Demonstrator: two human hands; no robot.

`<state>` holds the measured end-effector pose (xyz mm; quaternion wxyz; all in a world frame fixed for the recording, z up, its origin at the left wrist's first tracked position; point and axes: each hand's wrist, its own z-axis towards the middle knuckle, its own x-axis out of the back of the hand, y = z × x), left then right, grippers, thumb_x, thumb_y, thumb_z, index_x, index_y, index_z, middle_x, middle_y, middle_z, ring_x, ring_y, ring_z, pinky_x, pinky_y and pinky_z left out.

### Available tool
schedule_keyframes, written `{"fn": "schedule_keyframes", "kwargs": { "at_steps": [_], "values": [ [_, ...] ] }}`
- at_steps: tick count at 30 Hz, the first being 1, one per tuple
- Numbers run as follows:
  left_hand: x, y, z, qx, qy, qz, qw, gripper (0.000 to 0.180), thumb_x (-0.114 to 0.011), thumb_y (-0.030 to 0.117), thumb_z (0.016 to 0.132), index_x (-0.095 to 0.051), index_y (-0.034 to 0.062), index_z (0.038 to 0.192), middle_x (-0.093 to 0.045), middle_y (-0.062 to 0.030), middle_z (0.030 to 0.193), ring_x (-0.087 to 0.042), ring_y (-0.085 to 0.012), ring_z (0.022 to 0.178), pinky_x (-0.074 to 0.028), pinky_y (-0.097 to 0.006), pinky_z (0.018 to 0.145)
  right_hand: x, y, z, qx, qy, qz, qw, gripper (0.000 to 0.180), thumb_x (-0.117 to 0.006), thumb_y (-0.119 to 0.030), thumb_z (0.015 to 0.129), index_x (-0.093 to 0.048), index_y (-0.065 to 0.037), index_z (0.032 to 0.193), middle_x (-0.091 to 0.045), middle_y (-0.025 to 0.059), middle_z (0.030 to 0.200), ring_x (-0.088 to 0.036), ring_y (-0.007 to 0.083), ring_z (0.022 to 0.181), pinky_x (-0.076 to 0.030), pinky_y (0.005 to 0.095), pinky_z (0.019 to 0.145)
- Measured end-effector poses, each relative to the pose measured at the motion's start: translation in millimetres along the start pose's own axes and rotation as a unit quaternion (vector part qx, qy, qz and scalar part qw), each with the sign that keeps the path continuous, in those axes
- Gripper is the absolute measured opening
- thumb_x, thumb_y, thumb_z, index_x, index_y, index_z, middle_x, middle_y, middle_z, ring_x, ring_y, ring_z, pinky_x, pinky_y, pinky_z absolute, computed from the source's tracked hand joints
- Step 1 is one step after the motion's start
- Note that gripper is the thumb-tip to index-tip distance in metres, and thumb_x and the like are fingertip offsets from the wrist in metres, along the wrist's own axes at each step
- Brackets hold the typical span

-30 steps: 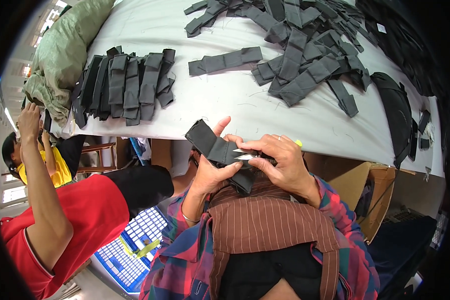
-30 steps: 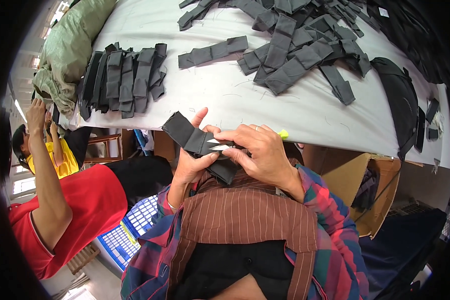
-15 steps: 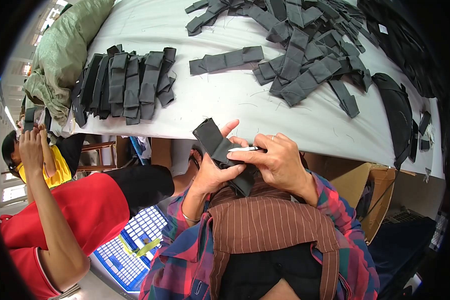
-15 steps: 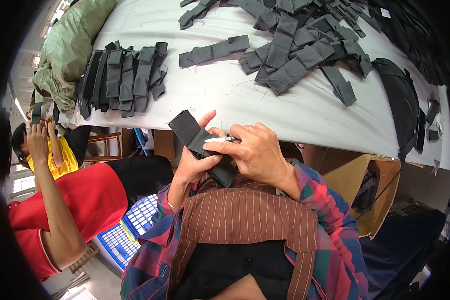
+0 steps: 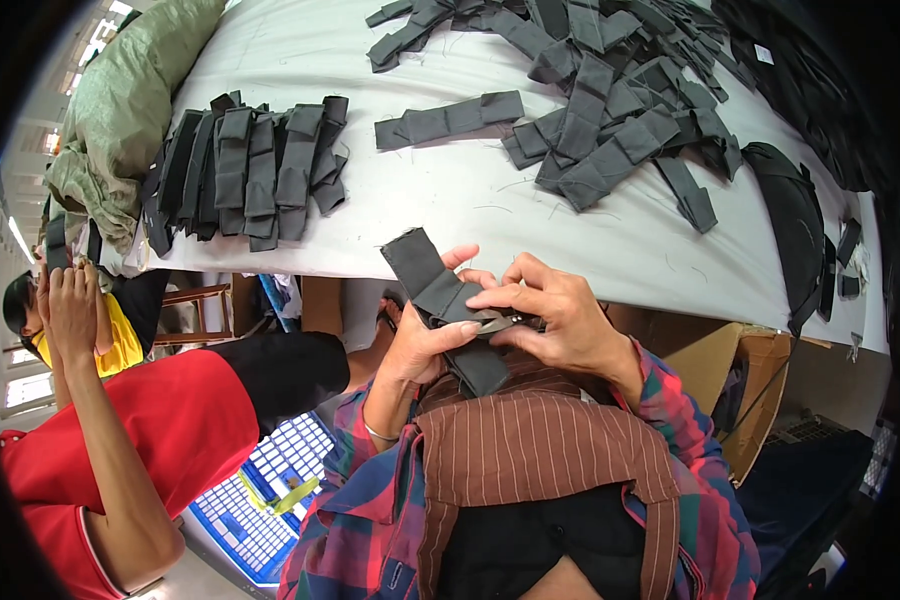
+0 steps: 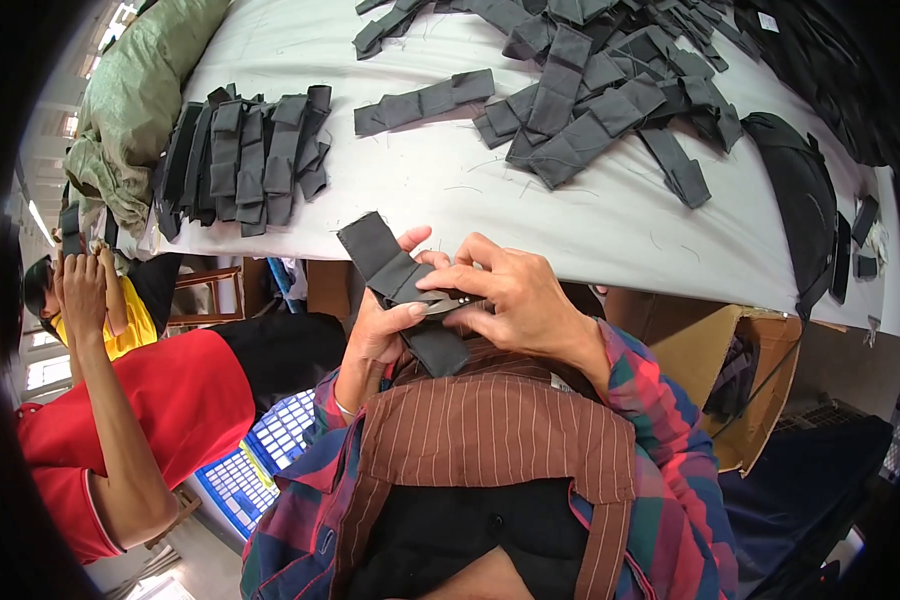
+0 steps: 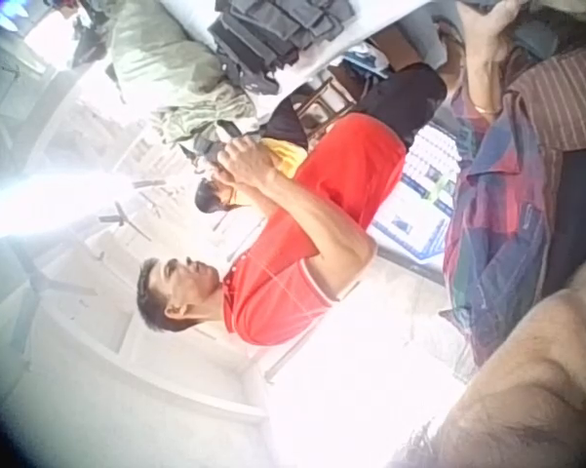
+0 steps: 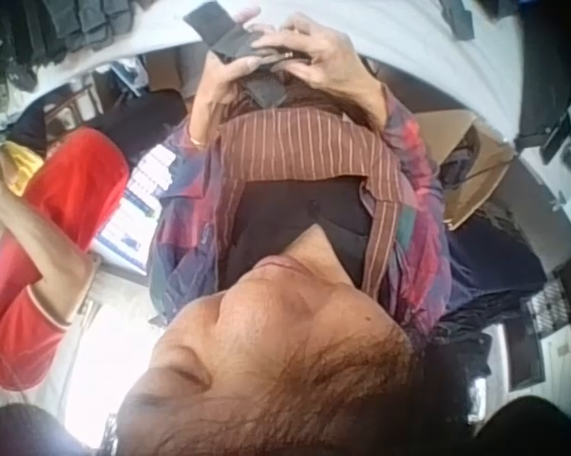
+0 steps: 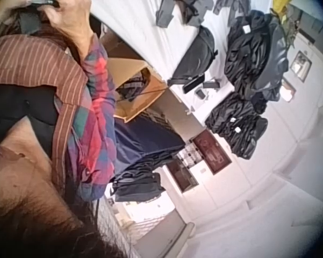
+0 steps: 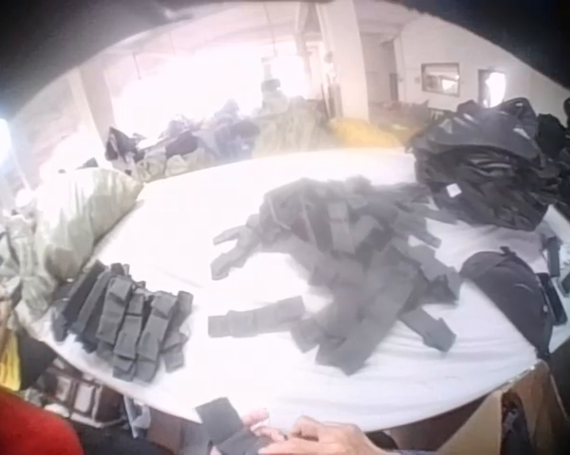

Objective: Trim and organize small black fabric strips using clippers in a manufacturing environment.

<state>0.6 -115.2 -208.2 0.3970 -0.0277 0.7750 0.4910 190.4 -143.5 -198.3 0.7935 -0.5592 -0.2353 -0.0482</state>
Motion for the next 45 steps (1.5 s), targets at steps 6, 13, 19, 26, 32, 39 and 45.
{"fn": "schedule_keyframes", "kwargs": {
  "at_steps": [6, 13, 19, 26, 32, 39, 45],
  "values": [
    [16, -14, 0, 0.070, -0.053, -0.063, 0.994, 0.066, -0.061, 0.052, 0.084, -0.042, 0.0034, 0.123, -0.054, -0.0132, 0.106, -0.058, -0.0230, 0.096, -0.051, -0.038, 0.082, 2, 8, 17, -0.040, 0.154, 0.076, 0.984, 0.014, -0.063, 0.003, 0.075, -0.065, -0.004, 0.087, -0.052, 0.0068, 0.080, -0.055, 0.0219, 0.067, -0.044, 0.0292, 0.063],
    [14, -9, 4, 0.090, 0.091, 0.010, 0.992, 0.056, -0.058, 0.049, 0.088, -0.049, 0.0027, 0.119, -0.060, -0.0071, 0.089, -0.060, -0.0146, 0.078, -0.052, -0.029, 0.070, -4, 19, 32, -0.086, 0.171, 0.086, 0.978, 0.002, -0.058, 0.002, 0.083, -0.060, 0.003, 0.082, -0.052, 0.0043, 0.074, -0.048, 0.0127, 0.066, -0.038, 0.0244, 0.060],
    [8, -4, 13, 0.037, 0.179, 0.046, 0.982, 0.045, -0.065, 0.036, 0.087, -0.054, 0.0009, 0.113, -0.062, -0.0053, 0.094, -0.059, -0.0116, 0.078, -0.051, -0.025, 0.068, -11, 12, 34, -0.128, 0.253, 0.135, 0.949, 0.008, -0.062, -0.003, 0.083, -0.059, -0.001, 0.090, -0.057, 0.0033, 0.079, -0.049, 0.0108, 0.069, -0.040, 0.0247, 0.062],
    [1, 0, 22, 0.022, 0.175, 0.014, 0.984, 0.046, -0.058, 0.040, 0.091, -0.053, -0.0014, 0.109, -0.062, -0.0081, 0.095, -0.060, -0.0130, 0.080, -0.051, -0.026, 0.071, -19, -4, 21, -0.103, 0.141, 0.050, 0.983, 0.036, -0.073, -0.019, 0.072, -0.057, -0.008, 0.101, -0.059, 0.0069, 0.086, -0.059, 0.0186, 0.079, -0.048, 0.0303, 0.069],
    [-1, 4, 21, 0.071, 0.159, -0.007, 0.985, 0.042, -0.051, 0.035, 0.094, -0.052, -0.0007, 0.116, -0.062, -0.0128, 0.105, -0.063, -0.0189, 0.090, -0.054, -0.032, 0.079, -18, 15, 21, -0.176, 0.160, 0.235, 0.942, 0.026, -0.063, -0.006, 0.078, -0.058, -0.006, 0.104, -0.059, 0.0071, 0.079, -0.058, 0.0157, 0.072, -0.048, 0.0287, 0.070],
    [-7, 5, 22, 0.058, 0.127, -0.025, 0.990, 0.048, -0.049, 0.041, 0.095, -0.052, -0.0008, 0.118, -0.062, -0.0068, 0.102, -0.061, -0.0141, 0.092, -0.053, -0.027, 0.076, -10, 11, 29, -0.035, 0.199, 0.049, 0.978, 0.021, -0.067, -0.008, 0.077, -0.062, -0.005, 0.097, -0.062, 0.0047, 0.089, -0.062, 0.0199, 0.077, -0.048, 0.0301, 0.069],
    [13, 0, 17, 0.103, 0.082, -0.084, 0.988, 0.052, -0.051, 0.047, 0.092, -0.052, 0.0023, 0.120, -0.063, -0.0070, 0.098, -0.064, -0.0142, 0.083, -0.056, -0.027, 0.070, 1, 26, 38, -0.092, 0.201, 0.068, 0.973, 0.013, -0.063, -0.001, 0.078, -0.061, 0.000, 0.091, -0.062, 0.0056, 0.084, -0.060, 0.0141, 0.076, -0.047, 0.0256, 0.067]
  ]
}}
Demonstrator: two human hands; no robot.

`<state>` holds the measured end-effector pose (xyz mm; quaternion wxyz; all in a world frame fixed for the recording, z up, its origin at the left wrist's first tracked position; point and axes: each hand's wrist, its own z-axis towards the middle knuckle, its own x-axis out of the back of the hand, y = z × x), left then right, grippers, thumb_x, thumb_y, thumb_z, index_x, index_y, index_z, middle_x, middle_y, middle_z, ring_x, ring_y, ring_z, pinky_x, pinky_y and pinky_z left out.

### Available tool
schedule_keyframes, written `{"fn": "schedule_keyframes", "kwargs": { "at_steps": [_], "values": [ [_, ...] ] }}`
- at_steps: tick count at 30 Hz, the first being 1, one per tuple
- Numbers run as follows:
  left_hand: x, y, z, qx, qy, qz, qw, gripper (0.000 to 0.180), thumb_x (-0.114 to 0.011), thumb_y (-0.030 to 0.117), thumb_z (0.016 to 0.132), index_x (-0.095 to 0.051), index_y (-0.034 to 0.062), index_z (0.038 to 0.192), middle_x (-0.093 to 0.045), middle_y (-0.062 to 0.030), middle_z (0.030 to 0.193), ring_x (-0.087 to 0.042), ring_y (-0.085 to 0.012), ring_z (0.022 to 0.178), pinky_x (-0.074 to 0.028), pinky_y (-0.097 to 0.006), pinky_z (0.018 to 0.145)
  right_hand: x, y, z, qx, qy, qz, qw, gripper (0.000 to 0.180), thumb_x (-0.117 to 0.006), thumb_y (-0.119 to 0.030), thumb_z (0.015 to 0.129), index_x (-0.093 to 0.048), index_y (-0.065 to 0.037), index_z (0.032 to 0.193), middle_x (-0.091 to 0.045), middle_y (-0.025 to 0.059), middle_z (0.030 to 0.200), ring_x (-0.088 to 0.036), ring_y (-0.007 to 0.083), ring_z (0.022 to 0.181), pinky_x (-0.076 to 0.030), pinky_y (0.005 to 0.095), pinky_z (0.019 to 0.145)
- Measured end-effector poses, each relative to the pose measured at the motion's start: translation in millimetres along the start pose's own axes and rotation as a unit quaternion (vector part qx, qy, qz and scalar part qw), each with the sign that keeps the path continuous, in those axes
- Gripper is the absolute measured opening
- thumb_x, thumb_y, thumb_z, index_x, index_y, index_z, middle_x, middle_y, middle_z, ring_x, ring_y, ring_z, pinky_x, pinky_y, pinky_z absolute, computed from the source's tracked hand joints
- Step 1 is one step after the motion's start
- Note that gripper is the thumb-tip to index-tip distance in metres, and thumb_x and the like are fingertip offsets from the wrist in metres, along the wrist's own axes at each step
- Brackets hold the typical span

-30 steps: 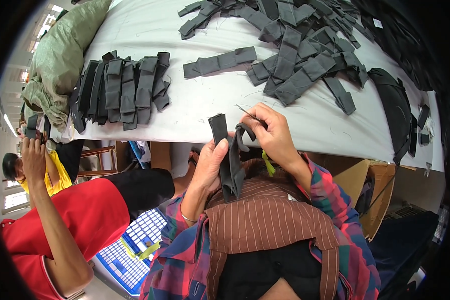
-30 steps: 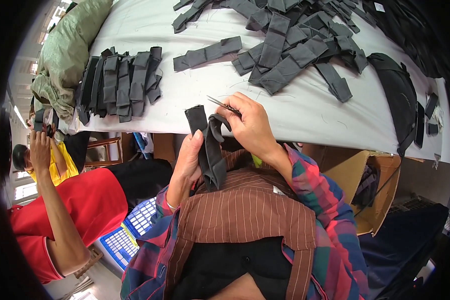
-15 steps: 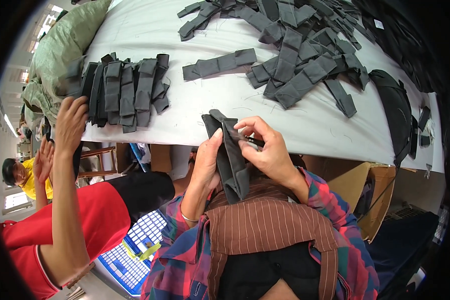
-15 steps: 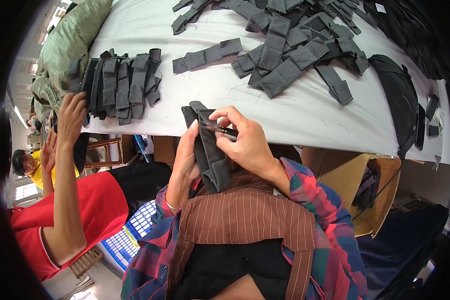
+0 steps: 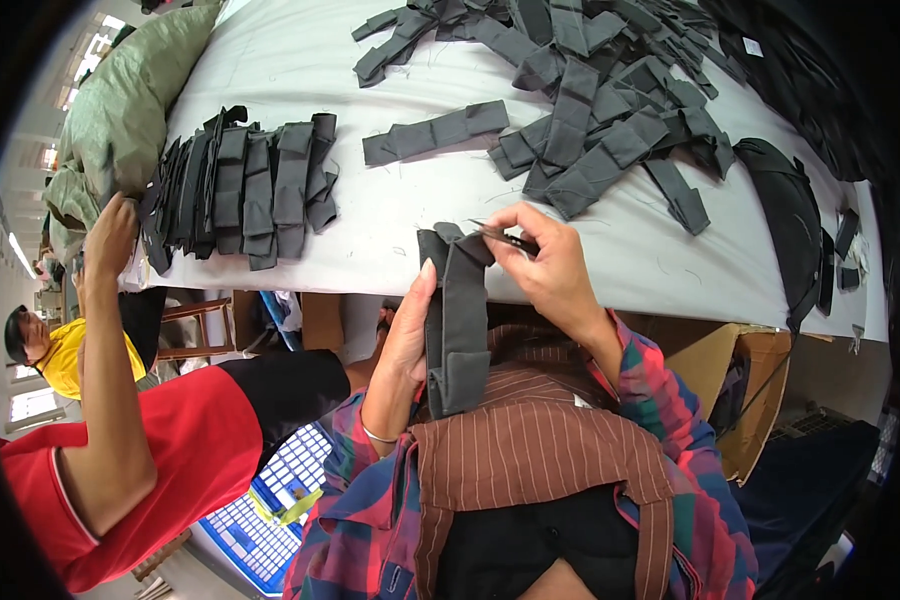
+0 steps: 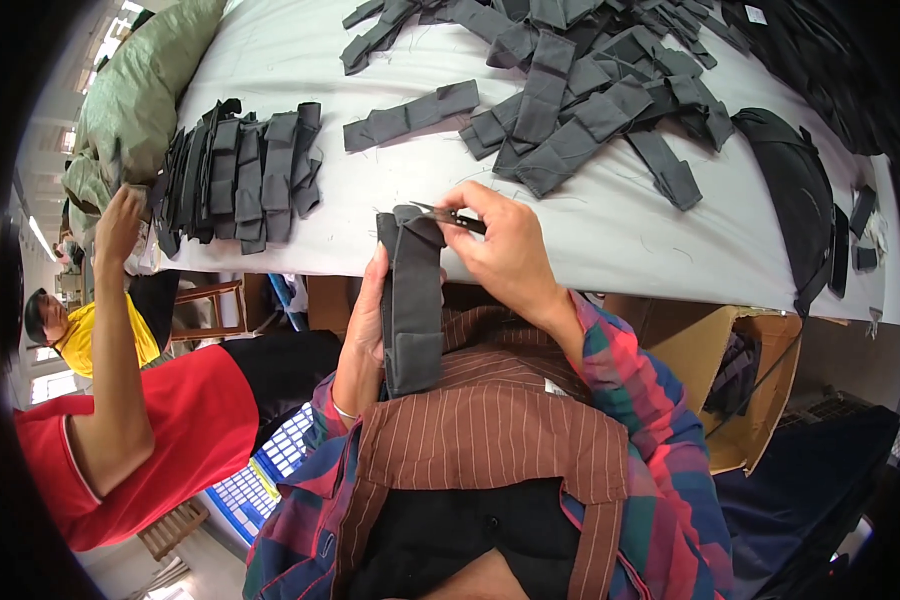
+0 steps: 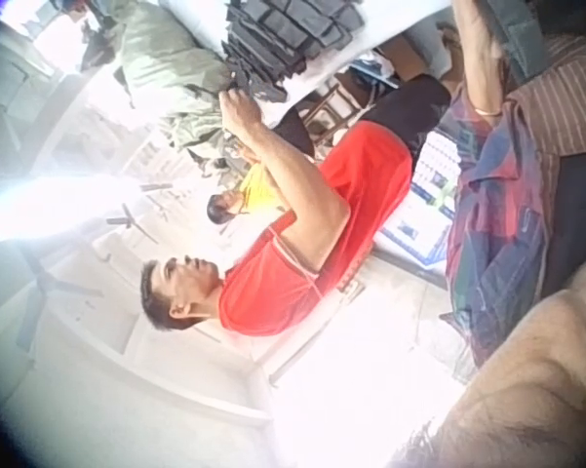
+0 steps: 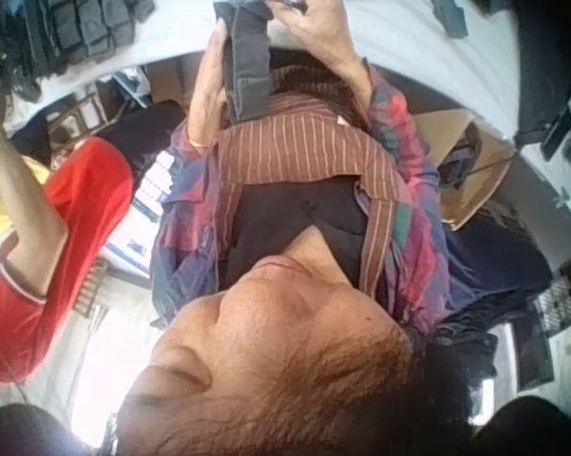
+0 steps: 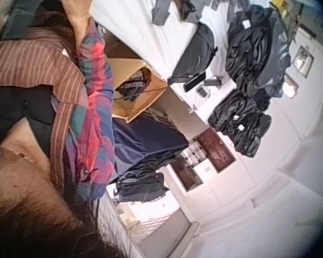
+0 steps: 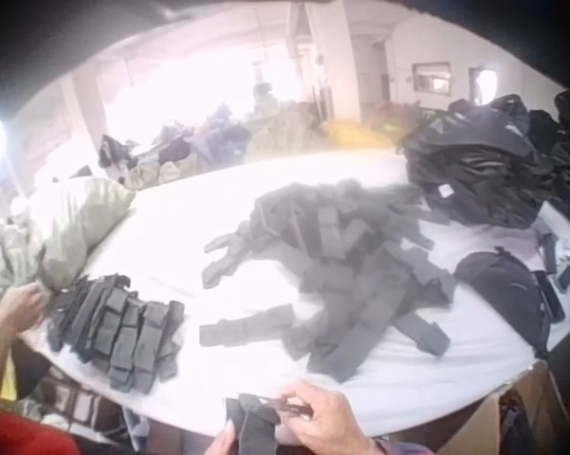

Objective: Trim and organize small black fabric strips using clippers in a manufacturing environment.

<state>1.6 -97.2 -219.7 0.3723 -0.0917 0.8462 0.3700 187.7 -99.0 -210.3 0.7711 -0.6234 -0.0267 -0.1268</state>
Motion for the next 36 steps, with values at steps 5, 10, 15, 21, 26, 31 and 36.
{"fn": "schedule_keyframes", "kwargs": {
  "at_steps": [5, 10, 15, 21, 26, 31, 36],
  "values": [
    [-1, -3, -2, 0.013, -0.003, -0.021, 1.000, 0.052, -0.056, 0.044, 0.090, -0.052, 0.0032, 0.121, -0.064, -0.0083, 0.094, -0.065, -0.0149, 0.077, -0.057, -0.027, 0.063, 3, 1, 17, -0.037, 0.022, 0.058, 0.997, 0.007, -0.059, 0.001, 0.085, -0.061, 0.002, 0.092, -0.060, -0.0031, 0.080, -0.053, 0.0021, 0.072, -0.042, 0.0177, 0.063],
    [-28, 8, -2, -0.009, 0.064, 0.055, 0.996, 0.050, -0.067, 0.032, 0.082, -0.050, 0.0011, 0.117, -0.060, -0.0064, 0.080, -0.055, -0.0101, 0.058, -0.045, -0.020, 0.048, 10, 9, 20, -0.038, 0.078, 0.104, 0.991, 0.007, -0.062, -0.002, 0.085, -0.063, 0.001, 0.091, -0.061, -0.0034, 0.075, -0.052, 0.0018, 0.070, -0.042, 0.0183, 0.062],
    [-19, 32, -4, -0.056, -0.048, 0.131, 0.989, 0.057, -0.070, 0.013, 0.080, -0.041, 0.0000, 0.127, -0.060, -0.0069, 0.093, -0.059, -0.0107, 0.070, -0.050, -0.024, 0.059, 25, 12, 15, -0.077, 0.037, 0.116, 0.990, 0.008, -0.062, -0.005, 0.086, -0.063, 0.000, 0.093, -0.061, -0.0030, 0.077, -0.053, 0.0023, 0.072, -0.042, 0.0179, 0.064],
    [-7, 46, 9, -0.259, 0.098, 0.441, 0.854, 0.067, -0.068, 0.000, 0.078, -0.035, -0.0027, 0.136, -0.059, -0.0067, 0.097, -0.060, -0.0131, 0.086, -0.049, -0.024, 0.075, 31, 28, 6, -0.093, 0.052, 0.142, 0.984, 0.009, -0.060, -0.007, 0.088, -0.063, -0.001, 0.094, -0.059, -0.0018, 0.078, -0.055, 0.0047, 0.070, -0.043, 0.0191, 0.064],
    [17, 136, 21, -0.502, 0.189, 0.668, 0.517, 0.065, -0.071, 0.005, 0.070, -0.046, 0.0035, 0.130, -0.059, -0.0164, 0.103, -0.059, -0.0284, 0.097, -0.047, -0.035, 0.083, 46, 43, 2, -0.117, 0.074, 0.131, 0.982, 0.008, -0.059, -0.007, 0.089, -0.062, -0.001, 0.093, -0.057, -0.0029, 0.076, -0.051, 0.0040, 0.069, -0.041, 0.0182, 0.064],
    [28, 214, 41, -0.526, 0.313, 0.710, 0.348, 0.059, -0.071, 0.007, 0.072, -0.049, 0.0039, 0.126, -0.054, -0.0158, 0.113, -0.055, -0.0337, 0.102, -0.047, -0.040, 0.084, 51, 53, -3, -0.131, 0.081, 0.092, 0.984, 0.008, -0.059, -0.006, 0.089, -0.062, -0.001, 0.094, -0.056, -0.0033, 0.075, -0.049, 0.0037, 0.068, -0.039, 0.0178, 0.062],
    [139, 202, 83, -0.293, 0.412, 0.839, 0.201, 0.045, -0.060, 0.025, 0.085, -0.051, 0.0037, 0.123, -0.044, -0.0129, 0.132, -0.043, -0.0340, 0.118, -0.034, -0.059, 0.094, 46, 59, -7, -0.116, 0.077, 0.062, 0.988, 0.008, -0.057, -0.004, 0.088, -0.062, -0.002, 0.094, -0.056, -0.0035, 0.075, -0.049, 0.0034, 0.068, -0.039, 0.0179, 0.061]
  ]
}}
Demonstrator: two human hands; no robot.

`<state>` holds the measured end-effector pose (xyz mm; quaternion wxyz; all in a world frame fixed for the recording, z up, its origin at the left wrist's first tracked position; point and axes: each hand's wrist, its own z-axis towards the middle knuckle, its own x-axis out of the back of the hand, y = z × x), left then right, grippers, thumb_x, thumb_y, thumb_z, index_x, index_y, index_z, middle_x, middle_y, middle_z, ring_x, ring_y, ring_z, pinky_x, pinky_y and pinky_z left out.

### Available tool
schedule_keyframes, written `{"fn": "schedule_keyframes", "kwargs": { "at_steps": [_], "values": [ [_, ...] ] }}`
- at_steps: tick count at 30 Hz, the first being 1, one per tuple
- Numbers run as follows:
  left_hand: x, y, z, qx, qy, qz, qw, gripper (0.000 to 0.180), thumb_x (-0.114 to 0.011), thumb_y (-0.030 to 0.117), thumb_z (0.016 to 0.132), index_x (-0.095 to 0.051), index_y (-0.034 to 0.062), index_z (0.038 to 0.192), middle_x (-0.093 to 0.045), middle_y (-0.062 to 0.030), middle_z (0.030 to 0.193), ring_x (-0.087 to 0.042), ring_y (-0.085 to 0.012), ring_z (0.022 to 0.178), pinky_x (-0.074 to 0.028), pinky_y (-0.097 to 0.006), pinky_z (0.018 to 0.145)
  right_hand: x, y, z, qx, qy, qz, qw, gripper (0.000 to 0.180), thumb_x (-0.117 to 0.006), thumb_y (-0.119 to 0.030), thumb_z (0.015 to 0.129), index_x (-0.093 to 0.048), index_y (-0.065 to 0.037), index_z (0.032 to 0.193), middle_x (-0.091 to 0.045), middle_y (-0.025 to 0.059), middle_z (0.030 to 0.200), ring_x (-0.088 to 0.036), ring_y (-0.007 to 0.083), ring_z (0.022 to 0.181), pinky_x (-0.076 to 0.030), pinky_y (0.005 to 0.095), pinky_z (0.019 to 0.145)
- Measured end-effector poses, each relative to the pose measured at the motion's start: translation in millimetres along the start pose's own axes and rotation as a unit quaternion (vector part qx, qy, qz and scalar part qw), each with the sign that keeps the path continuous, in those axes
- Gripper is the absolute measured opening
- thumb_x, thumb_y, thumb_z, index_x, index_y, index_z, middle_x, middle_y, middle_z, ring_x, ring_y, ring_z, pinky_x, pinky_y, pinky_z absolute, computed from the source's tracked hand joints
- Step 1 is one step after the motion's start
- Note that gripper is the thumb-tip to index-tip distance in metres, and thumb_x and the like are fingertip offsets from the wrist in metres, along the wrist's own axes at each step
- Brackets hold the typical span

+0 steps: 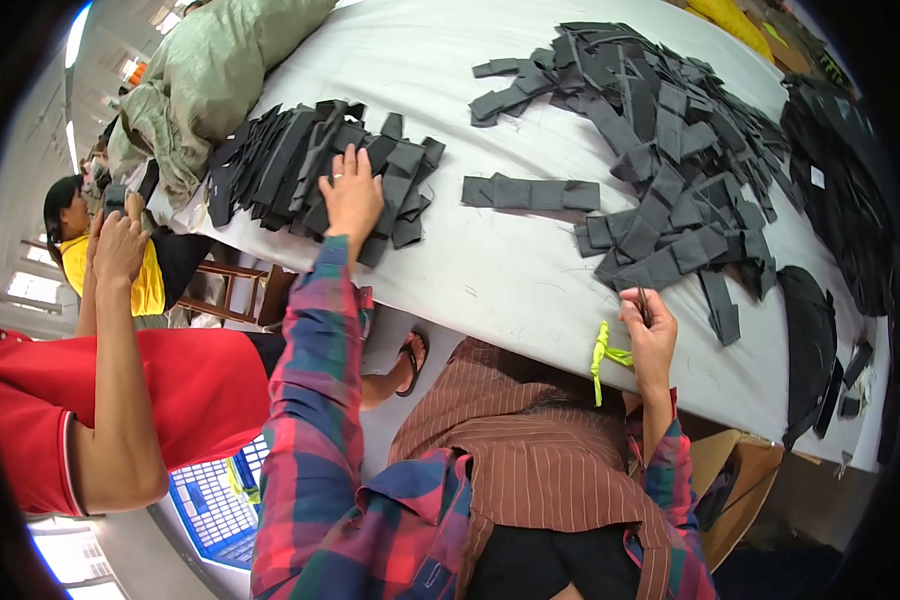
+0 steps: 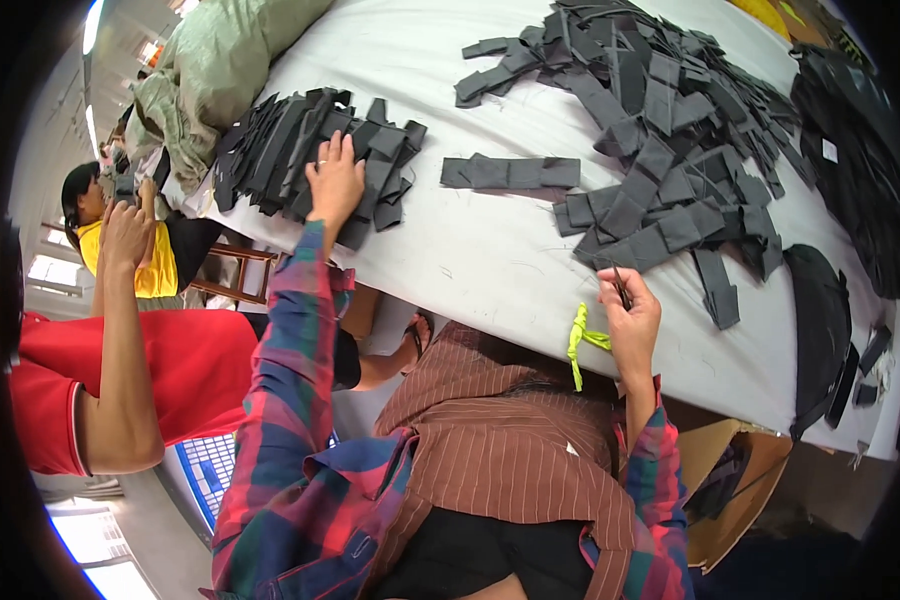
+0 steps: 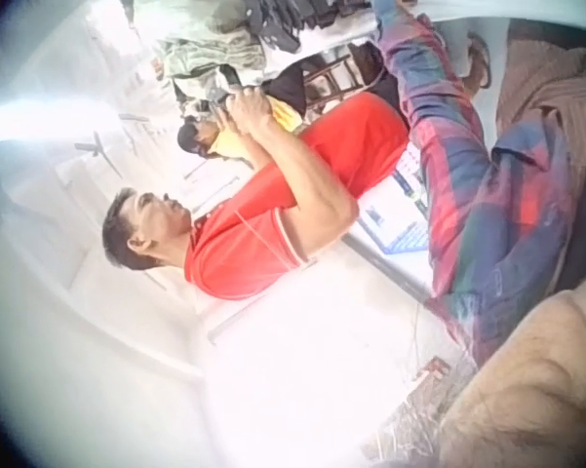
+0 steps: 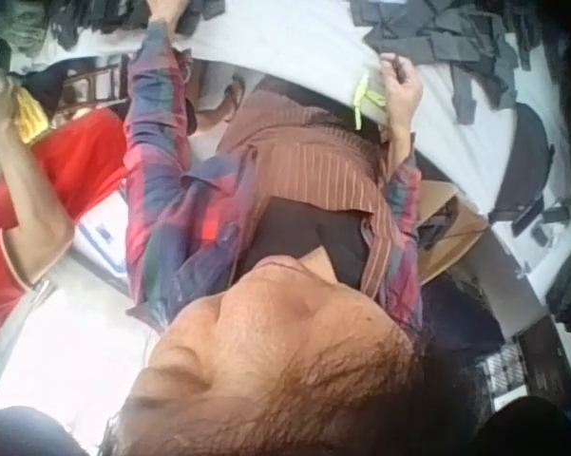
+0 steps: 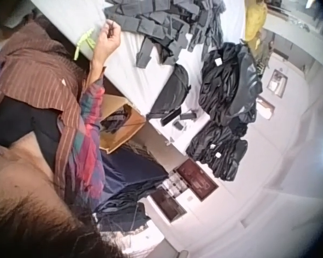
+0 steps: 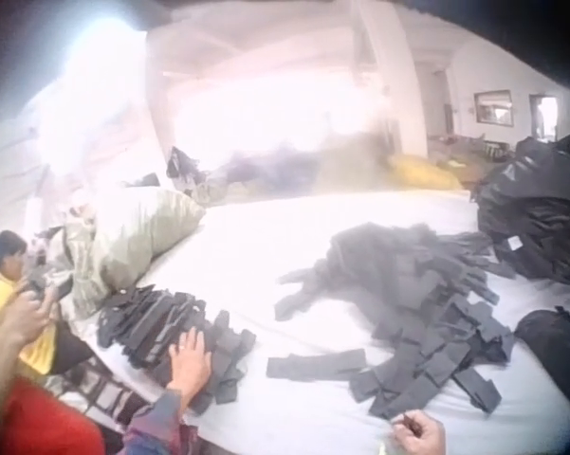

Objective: Trim and organize small black fabric strips using clippers in a manufacturing environment.

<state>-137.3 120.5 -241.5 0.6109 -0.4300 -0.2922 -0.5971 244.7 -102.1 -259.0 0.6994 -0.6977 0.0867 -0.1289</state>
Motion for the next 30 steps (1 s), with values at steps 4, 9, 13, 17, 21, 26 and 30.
{"fn": "schedule_keyframes", "kwargs": {
  "at_steps": [4, 9, 13, 17, 21, 26, 30],
  "values": [
    [13, 45, 2, 0.048, 0.067, -0.016, 0.997, 0.039, -0.059, 0.020, 0.084, -0.054, 0.0018, 0.118, -0.042, -0.0155, 0.135, -0.040, -0.0342, 0.122, -0.034, -0.056, 0.093, 11, -4, -3, -0.015, 0.003, 0.001, 1.000, 0.008, -0.056, -0.003, 0.088, -0.061, -0.002, 0.094, -0.056, -0.0038, 0.076, -0.049, 0.0033, 0.069, -0.040, 0.0179, 0.063],
    [37, 103, 2, -0.098, 0.029, -0.425, 0.899, 0.033, -0.064, 0.007, 0.077, -0.061, 0.0045, 0.110, -0.053, -0.0174, 0.122, -0.051, -0.0338, 0.112, -0.039, -0.043, 0.093, 9, 2, -2, 0.000, -0.001, 0.040, 0.999, 0.008, -0.057, -0.003, 0.088, -0.062, -0.001, 0.094, -0.056, -0.0040, 0.077, -0.048, 0.0030, 0.069, -0.040, 0.0174, 0.062],
    [44, 156, -11, -0.237, -0.082, -0.370, 0.895, 0.044, -0.070, 0.017, 0.075, -0.058, 0.0059, 0.115, -0.053, -0.0147, 0.124, -0.049, -0.0325, 0.114, -0.041, -0.042, 0.092, 5, 4, -3, 0.007, 0.007, 0.045, 0.999, 0.008, -0.059, -0.003, 0.087, -0.063, -0.001, 0.094, -0.056, -0.0050, 0.077, -0.046, 0.0020, 0.068, -0.038, 0.0171, 0.060],
    [43, 175, -8, -0.203, -0.127, -0.317, 0.918, 0.049, -0.072, 0.021, 0.072, -0.058, 0.0063, 0.117, -0.056, -0.0128, 0.107, -0.054, -0.0308, 0.100, -0.044, -0.041, 0.086, 3, 5, -6, 0.011, 0.005, 0.024, 1.000, 0.007, -0.059, -0.002, 0.087, -0.063, -0.001, 0.093, -0.056, -0.0062, 0.075, -0.043, 0.0009, 0.065, -0.035, 0.0168, 0.058],
    [59, 179, -11, -0.143, -0.225, -0.431, 0.862, 0.053, -0.069, 0.021, 0.076, -0.055, 0.0054, 0.124, -0.056, -0.0130, 0.091, -0.057, -0.0267, 0.080, -0.048, -0.035, 0.072, 4, 2, -8, 0.018, 0.008, 0.028, 0.999, 0.006, -0.060, -0.002, 0.087, -0.062, 0.000, 0.091, -0.056, -0.0059, 0.074, -0.044, 0.0006, 0.066, -0.037, 0.0171, 0.059],
    [81, 170, -46, 0.136, -0.423, -0.789, 0.424, 0.042, -0.055, 0.025, 0.087, -0.048, -0.0033, 0.118, -0.056, -0.0091, 0.088, -0.056, -0.0171, 0.077, -0.051, -0.028, 0.066, 7, -3, -8, 0.012, -0.003, 0.022, 1.000, 0.013, -0.062, -0.004, 0.086, -0.062, 0.000, 0.098, -0.058, -0.0036, 0.078, -0.049, 0.0022, 0.071, -0.041, 0.0176, 0.065],
    [96, 165, -87, 0.176, -0.393, -0.854, 0.291, 0.038, -0.053, 0.028, 0.088, -0.049, -0.0040, 0.108, -0.053, -0.0122, 0.095, -0.054, -0.0211, 0.076, -0.050, -0.031, 0.063, -6, -21, -6, 0.074, -0.015, -0.006, 0.997, 0.030, -0.068, -0.010, 0.082, -0.061, -0.003, 0.110, -0.060, 0.0011, 0.085, -0.054, 0.0079, 0.075, -0.045, 0.0227, 0.070]
  ]
}}
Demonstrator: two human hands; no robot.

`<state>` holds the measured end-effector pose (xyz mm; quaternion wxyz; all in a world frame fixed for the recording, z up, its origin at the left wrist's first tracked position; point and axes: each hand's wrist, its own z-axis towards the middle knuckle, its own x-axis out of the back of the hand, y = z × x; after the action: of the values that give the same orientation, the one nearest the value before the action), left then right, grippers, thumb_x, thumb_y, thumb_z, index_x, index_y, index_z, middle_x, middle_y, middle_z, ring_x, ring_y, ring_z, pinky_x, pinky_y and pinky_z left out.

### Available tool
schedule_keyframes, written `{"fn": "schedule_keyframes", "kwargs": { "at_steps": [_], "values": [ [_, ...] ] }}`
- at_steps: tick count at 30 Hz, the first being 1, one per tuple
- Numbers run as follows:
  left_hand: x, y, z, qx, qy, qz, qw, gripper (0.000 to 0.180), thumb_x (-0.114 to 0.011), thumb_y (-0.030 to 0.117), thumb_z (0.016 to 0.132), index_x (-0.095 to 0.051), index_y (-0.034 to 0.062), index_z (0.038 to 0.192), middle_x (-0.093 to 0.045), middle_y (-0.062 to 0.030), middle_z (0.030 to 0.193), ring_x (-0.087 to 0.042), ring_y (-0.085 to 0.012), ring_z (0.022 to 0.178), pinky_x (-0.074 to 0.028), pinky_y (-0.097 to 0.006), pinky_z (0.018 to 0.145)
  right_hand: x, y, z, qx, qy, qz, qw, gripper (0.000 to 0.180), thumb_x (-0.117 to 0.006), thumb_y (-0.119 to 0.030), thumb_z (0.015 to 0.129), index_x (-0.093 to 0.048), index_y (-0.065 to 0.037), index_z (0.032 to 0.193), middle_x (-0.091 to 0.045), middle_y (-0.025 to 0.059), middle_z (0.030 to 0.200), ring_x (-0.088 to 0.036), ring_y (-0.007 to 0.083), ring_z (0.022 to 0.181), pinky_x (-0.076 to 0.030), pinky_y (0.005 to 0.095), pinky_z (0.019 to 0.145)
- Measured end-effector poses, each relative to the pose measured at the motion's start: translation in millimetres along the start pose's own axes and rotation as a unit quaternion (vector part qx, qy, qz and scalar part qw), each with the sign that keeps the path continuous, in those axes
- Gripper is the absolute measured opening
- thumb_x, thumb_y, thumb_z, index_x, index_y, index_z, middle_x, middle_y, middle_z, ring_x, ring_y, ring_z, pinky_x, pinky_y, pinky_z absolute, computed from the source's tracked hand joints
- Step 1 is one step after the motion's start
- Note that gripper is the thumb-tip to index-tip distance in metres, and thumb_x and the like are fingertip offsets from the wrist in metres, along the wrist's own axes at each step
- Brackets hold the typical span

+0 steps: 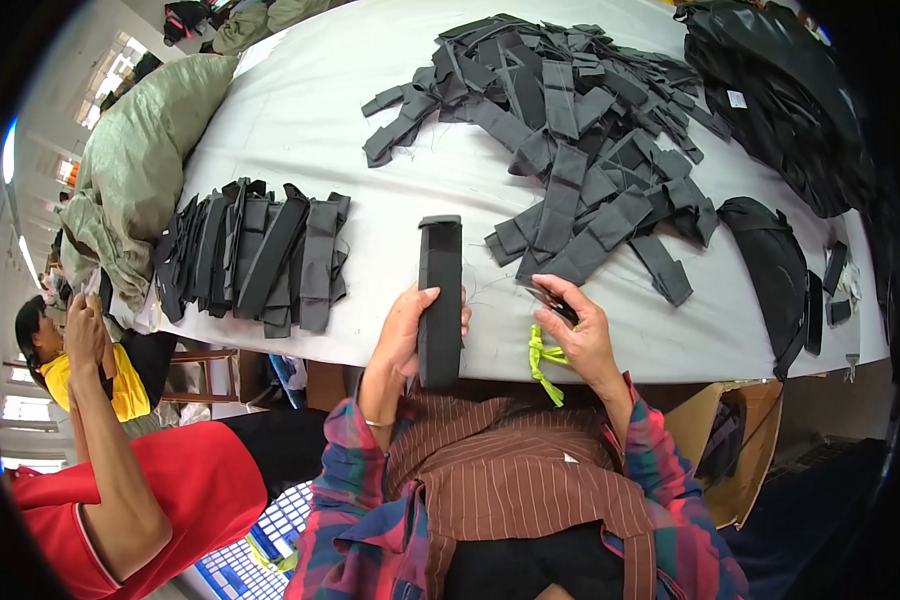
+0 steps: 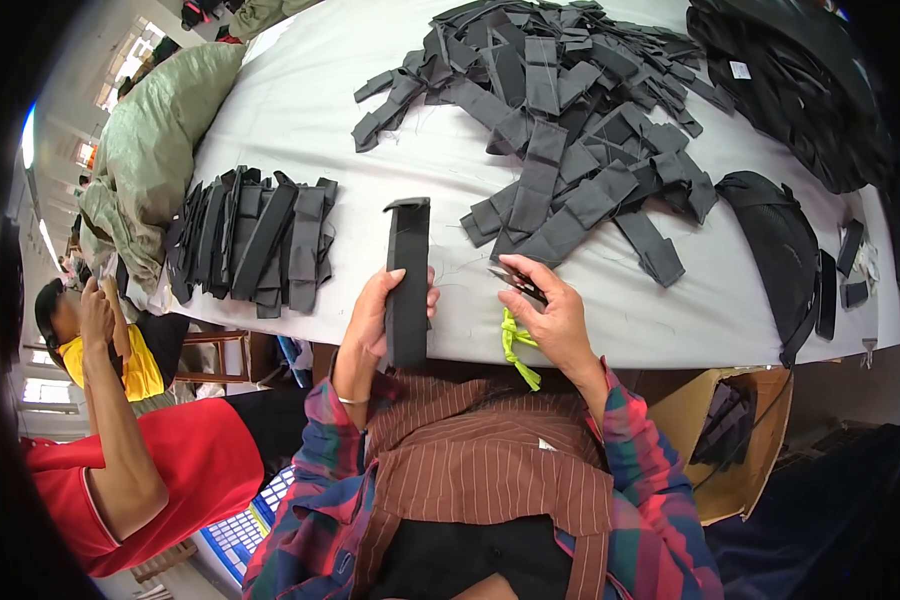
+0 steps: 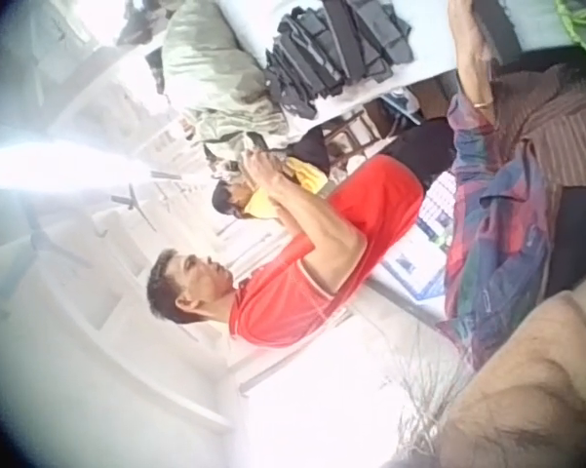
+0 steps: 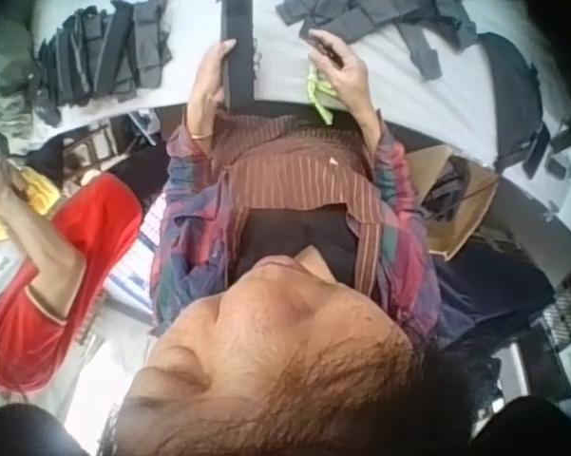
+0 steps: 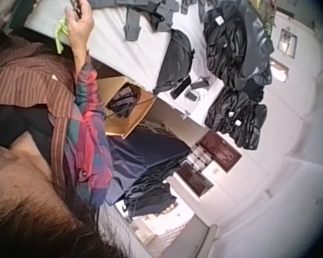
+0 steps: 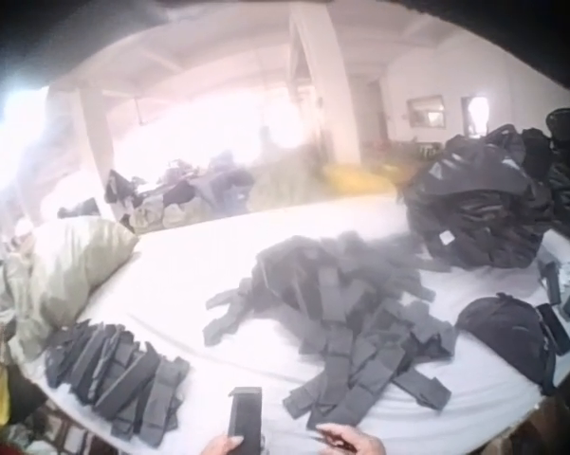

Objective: Trim and organize small black fabric strips using clippers in a manufacturing environment.

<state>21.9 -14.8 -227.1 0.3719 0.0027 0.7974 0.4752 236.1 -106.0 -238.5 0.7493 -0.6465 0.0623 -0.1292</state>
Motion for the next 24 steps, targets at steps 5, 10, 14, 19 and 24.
{"fn": "schedule_keyframes", "kwargs": {
  "at_steps": [5, 10, 14, 19, 24],
  "values": [
    [-5, -18, -25, 0.022, 0.021, -0.079, 0.996, 0.042, -0.046, 0.037, 0.093, -0.049, -0.0021, 0.108, -0.053, -0.0104, 0.095, -0.050, -0.0200, 0.075, -0.047, -0.029, 0.060, -13, -24, 5, 0.082, -0.042, -0.132, 0.987, 0.033, -0.070, -0.015, 0.079, -0.062, -0.007, 0.110, -0.061, 0.0068, 0.086, -0.058, 0.0191, 0.073, -0.047, 0.0291, 0.070],
    [-9, -25, -38, 0.008, 0.031, -0.141, 0.990, 0.042, -0.038, 0.043, 0.098, -0.050, 0.0053, 0.110, -0.055, -0.0122, 0.095, -0.053, -0.0217, 0.074, -0.047, -0.033, 0.060, -28, -34, 5, 0.142, -0.041, -0.187, 0.971, 0.024, -0.070, -0.015, 0.077, -0.066, -0.010, 0.100, -0.061, 0.0044, 0.077, -0.058, 0.0213, 0.070, -0.044, 0.0325, 0.063],
    [-19, -27, -42, 0.009, 0.037, -0.144, 0.989, 0.042, -0.038, 0.043, 0.098, -0.050, 0.0049, 0.110, -0.055, -0.0121, 0.094, -0.053, -0.0218, 0.074, -0.047, -0.033, 0.060, -33, -34, 3, 0.190, -0.034, -0.261, 0.946, 0.025, -0.070, -0.010, 0.075, -0.067, -0.009, 0.099, -0.061, 0.0050, 0.078, -0.057, 0.0211, 0.069, -0.043, 0.0321, 0.061],
    [-28, -30, -45, 0.001, 0.026, -0.135, 0.991, 0.042, -0.037, 0.042, 0.098, -0.050, 0.0039, 0.109, -0.055, -0.0123, 0.095, -0.054, -0.0216, 0.074, -0.048, -0.034, 0.062, -42, -34, 0, 0.215, 0.024, -0.296, 0.931, 0.020, -0.069, -0.011, 0.075, -0.068, -0.012, 0.095, -0.061, 0.0031, 0.075, -0.057, 0.0228, 0.068, -0.041, 0.0331, 0.059],
    [-33, -30, -47, -0.007, 0.038, -0.127, 0.991, 0.042, -0.037, 0.042, 0.098, -0.050, 0.0037, 0.108, -0.056, -0.0121, 0.094, -0.054, -0.0212, 0.073, -0.048, -0.034, 0.062, -43, -35, -3, 0.198, 0.026, -0.289, 0.936, 0.019, -0.068, -0.009, 0.076, -0.068, -0.009, 0.094, -0.062, 0.0038, 0.075, -0.058, 0.0225, 0.070, -0.042, 0.0322, 0.059]
  ]
}}
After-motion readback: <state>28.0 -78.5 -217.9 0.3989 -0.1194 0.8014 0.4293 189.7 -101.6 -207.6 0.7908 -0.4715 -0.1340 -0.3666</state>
